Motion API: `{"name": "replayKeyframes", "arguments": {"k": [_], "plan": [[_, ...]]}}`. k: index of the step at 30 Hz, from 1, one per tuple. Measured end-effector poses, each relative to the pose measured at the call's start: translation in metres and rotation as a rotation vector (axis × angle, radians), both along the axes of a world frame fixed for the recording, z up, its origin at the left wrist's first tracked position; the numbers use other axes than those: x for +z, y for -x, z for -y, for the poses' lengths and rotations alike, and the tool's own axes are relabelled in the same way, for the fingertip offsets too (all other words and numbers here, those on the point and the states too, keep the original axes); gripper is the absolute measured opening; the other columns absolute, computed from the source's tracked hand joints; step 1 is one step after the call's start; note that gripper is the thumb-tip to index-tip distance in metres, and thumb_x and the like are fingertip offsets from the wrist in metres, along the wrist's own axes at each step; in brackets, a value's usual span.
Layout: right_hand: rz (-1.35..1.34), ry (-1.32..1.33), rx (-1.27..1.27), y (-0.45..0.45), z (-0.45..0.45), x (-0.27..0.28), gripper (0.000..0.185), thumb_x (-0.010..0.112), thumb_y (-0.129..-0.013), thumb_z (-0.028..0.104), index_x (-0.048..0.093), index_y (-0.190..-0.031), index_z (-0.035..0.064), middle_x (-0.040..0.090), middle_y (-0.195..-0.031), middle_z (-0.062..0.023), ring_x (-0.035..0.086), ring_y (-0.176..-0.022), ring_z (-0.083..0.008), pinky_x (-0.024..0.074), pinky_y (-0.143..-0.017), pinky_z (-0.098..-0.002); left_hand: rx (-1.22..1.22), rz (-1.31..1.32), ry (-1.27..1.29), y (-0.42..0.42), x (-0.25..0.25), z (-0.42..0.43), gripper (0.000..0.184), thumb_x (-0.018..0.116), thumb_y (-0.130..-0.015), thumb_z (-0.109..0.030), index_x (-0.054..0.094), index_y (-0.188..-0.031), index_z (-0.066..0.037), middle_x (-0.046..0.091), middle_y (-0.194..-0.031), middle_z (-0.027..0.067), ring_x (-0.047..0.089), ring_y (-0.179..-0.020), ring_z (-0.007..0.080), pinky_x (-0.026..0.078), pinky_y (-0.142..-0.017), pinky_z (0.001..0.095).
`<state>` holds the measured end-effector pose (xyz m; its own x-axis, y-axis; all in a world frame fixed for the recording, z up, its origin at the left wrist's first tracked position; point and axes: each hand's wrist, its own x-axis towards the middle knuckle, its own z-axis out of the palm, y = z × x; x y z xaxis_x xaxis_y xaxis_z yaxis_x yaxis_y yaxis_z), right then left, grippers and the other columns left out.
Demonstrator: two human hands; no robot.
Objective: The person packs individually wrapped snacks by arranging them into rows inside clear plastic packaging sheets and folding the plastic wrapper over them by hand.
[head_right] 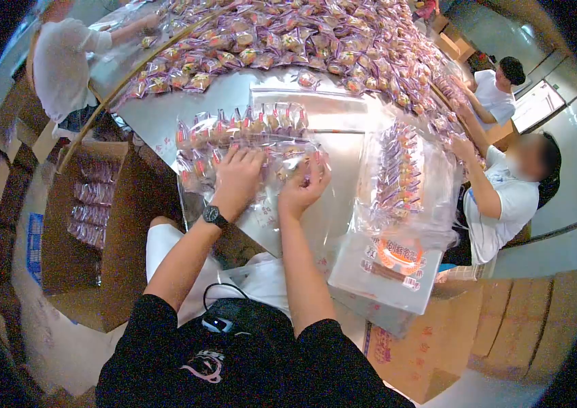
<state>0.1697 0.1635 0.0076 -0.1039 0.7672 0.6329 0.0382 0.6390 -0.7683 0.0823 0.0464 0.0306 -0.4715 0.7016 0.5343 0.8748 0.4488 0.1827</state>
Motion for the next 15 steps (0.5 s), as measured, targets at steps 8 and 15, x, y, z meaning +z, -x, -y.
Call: {"name": "replayKeyframes", "arguments": {"k": [8, 15], "plan": [[0.269, -0.144, 0.27, -0.006, 0.01, -0.01, 0.055, 0.082, -0.082, 0.015, 0.065, -0.133, 0.0046, 0.051, -0.143, -0.0254, 0.048, -0.136, -0.0429, 0.0422, -0.113, -0.0506, 0.051, 0.031, 0.083, -0.012, 0.015, 0.015, 0.047, 0.065, -0.086, -0.017, 0.065, -0.132, -0.012, 0.065, -0.133, 0.0097, 0.055, -0.131, 0.029, 0.024, -0.12, 0.0663], [0.389, -0.341, 0.21, -0.012, 0.01, -0.005, 0.055, 0.082, -0.081, 0.01, 0.07, -0.134, 0.014, 0.051, -0.145, -0.025, 0.045, -0.138, -0.0446, 0.0426, -0.113, -0.0516, 0.12, 0.026, 0.049, -0.005, 0.008, 0.007, 0.048, 0.069, -0.085, -0.021, 0.065, -0.133, -0.018, 0.067, -0.128, 0.0073, 0.059, -0.124, 0.0271, 0.027, -0.116, 0.0641]]}}
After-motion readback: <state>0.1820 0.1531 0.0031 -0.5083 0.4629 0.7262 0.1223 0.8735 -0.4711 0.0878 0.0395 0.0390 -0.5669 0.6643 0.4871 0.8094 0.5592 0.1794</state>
